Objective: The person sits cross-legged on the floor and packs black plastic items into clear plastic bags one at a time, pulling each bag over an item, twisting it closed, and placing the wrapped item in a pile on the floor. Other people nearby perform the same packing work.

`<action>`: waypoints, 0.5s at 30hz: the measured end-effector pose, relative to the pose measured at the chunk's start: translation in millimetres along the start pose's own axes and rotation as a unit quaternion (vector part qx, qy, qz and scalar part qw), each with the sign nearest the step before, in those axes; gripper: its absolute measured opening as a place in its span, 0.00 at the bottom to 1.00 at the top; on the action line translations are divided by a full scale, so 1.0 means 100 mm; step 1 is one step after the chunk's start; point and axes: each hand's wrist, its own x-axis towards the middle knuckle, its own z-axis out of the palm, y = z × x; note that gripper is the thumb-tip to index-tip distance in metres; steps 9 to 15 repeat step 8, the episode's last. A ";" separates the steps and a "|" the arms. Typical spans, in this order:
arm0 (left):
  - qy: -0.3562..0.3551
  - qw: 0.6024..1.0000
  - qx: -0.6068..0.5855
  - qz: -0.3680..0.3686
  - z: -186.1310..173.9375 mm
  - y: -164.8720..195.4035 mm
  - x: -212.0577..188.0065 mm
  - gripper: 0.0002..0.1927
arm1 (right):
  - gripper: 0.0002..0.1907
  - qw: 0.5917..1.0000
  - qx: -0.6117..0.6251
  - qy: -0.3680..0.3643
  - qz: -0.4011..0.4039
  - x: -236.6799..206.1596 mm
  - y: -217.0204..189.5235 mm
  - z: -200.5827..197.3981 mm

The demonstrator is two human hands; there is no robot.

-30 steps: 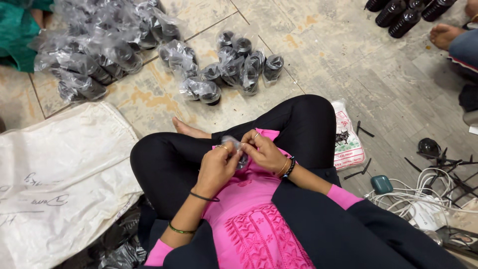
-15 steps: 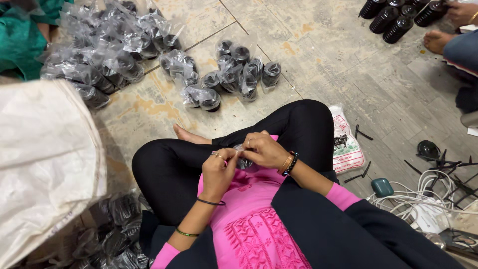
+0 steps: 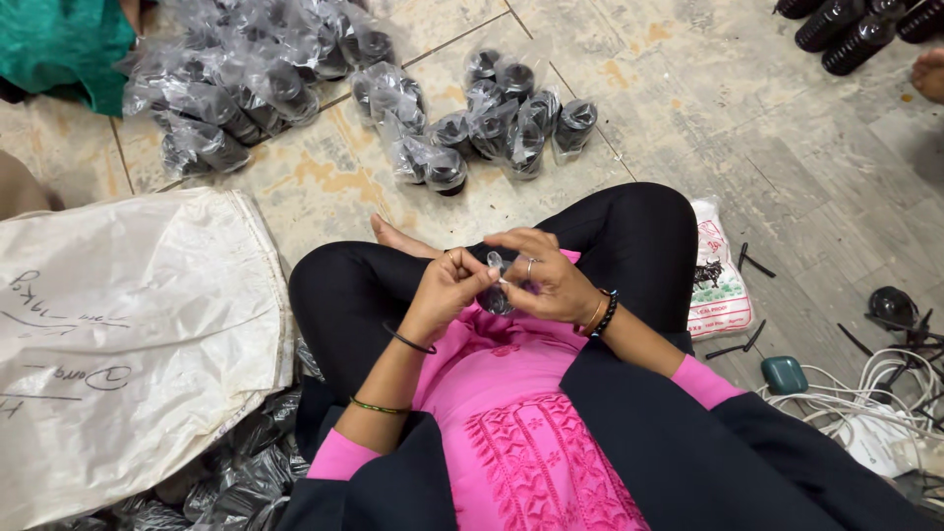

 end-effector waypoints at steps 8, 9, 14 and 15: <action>0.018 0.914 0.337 0.225 0.08 0.26 -0.15 0.06 | 0.02 0.952 0.196 -0.007 0.235 -0.35 0.27 0.31; 0.018 0.914 0.337 0.225 0.08 0.26 -0.15 0.06 | 0.02 0.952 0.196 -0.007 0.235 -0.35 0.27 0.31; 0.018 0.914 0.337 0.225 0.08 0.26 -0.15 0.06 | 0.02 0.952 0.196 -0.007 0.235 -0.35 0.27 0.31; 0.018 0.914 0.337 0.225 0.08 0.26 -0.15 0.06 | 0.02 0.952 0.196 -0.007 0.235 -0.35 0.27 0.31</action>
